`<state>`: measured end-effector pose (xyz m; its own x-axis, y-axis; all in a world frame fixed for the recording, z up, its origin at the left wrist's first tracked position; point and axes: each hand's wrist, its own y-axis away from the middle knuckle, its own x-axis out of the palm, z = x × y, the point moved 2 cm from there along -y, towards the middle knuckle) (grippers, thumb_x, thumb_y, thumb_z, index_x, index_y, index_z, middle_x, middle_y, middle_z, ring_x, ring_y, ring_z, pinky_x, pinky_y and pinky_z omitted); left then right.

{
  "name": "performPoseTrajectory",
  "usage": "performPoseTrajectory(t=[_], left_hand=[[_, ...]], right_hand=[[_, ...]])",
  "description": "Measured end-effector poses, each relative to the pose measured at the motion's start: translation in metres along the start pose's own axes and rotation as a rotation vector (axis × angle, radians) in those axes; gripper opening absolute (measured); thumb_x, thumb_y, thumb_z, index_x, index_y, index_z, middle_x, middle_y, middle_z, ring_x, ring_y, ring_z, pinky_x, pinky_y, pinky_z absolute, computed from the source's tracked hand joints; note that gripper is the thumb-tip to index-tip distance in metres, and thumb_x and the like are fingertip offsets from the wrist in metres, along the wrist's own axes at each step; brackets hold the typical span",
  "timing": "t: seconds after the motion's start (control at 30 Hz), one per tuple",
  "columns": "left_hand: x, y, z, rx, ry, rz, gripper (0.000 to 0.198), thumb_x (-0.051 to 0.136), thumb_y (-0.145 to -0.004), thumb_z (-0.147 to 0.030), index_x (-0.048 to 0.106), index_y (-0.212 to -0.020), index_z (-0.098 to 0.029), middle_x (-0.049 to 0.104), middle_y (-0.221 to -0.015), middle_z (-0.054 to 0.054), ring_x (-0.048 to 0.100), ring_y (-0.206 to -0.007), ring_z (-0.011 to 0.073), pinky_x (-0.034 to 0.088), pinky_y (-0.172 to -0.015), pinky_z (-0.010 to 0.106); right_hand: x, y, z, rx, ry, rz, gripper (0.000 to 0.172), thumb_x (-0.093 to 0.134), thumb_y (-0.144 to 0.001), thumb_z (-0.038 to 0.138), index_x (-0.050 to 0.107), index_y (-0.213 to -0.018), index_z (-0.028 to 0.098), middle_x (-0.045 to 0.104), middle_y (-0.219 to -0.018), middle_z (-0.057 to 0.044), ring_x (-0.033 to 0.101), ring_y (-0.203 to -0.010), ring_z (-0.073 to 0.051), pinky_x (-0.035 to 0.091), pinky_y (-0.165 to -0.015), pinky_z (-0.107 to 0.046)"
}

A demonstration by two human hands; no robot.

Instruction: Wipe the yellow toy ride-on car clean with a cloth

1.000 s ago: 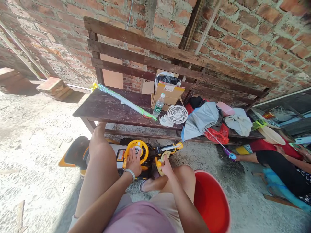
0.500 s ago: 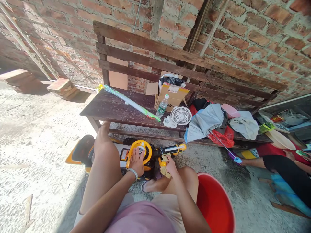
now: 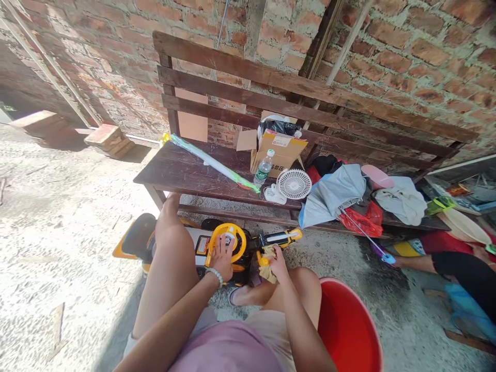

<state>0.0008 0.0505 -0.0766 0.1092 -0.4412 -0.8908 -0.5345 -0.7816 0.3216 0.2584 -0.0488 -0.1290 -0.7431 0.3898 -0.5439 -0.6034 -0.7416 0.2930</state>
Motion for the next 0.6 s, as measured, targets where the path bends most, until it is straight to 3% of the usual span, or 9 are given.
performPoseTrajectory(t=[0.07, 0.3, 0.47, 0.6], left_hand=[[0.0, 0.0, 0.0, 0.0, 0.004, -0.007, 0.105, 0.072, -0.083, -0.027, 0.023, -0.175, -0.016, 0.0, -0.183, 0.02, 0.001, -0.17, 0.0439, 0.024, -0.133, 0.057], [-0.001, 0.0, -0.002, -0.013, 0.006, -0.022, 0.103, 0.074, -0.084, -0.022, 0.025, -0.175, -0.015, 0.002, -0.183, 0.022, 0.001, -0.17, 0.0443, 0.025, -0.132, 0.057], [-0.002, 0.001, 0.0, 0.01, 0.01, -0.012, 0.104, 0.074, -0.083, -0.019, 0.025, -0.175, -0.015, 0.0, -0.183, 0.022, 0.001, -0.17, 0.0445, 0.023, -0.134, 0.056], [-0.002, 0.002, 0.0, 0.006, 0.022, -0.012, 0.104, 0.073, -0.083, -0.018, 0.024, -0.175, -0.017, 0.001, -0.184, 0.021, 0.0, -0.17, 0.0435, 0.026, -0.133, 0.057]], right_hand=[[0.0, 0.002, -0.003, 0.042, -0.061, -0.02, 0.055, 0.06, -0.078, 0.031, 0.064, -0.132, 0.025, 0.075, -0.125, -0.008, 0.072, -0.114, -0.024, 0.056, -0.102, -0.036], [0.012, 0.008, 0.003, 0.024, -0.096, 0.139, 0.054, 0.071, -0.075, 0.033, 0.07, -0.129, 0.027, 0.076, -0.131, -0.007, 0.071, -0.122, -0.026, 0.054, -0.11, -0.042], [0.006, 0.003, 0.002, 0.078, -0.169, 0.075, 0.057, 0.068, -0.076, 0.036, 0.07, -0.131, 0.024, 0.077, -0.127, -0.009, 0.073, -0.115, -0.027, 0.06, -0.099, -0.038], [-0.018, -0.007, -0.006, 0.121, -0.141, -0.088, 0.071, 0.066, -0.077, 0.036, 0.065, -0.146, 0.022, 0.076, -0.13, -0.01, 0.074, -0.116, -0.028, 0.061, -0.094, -0.034]])
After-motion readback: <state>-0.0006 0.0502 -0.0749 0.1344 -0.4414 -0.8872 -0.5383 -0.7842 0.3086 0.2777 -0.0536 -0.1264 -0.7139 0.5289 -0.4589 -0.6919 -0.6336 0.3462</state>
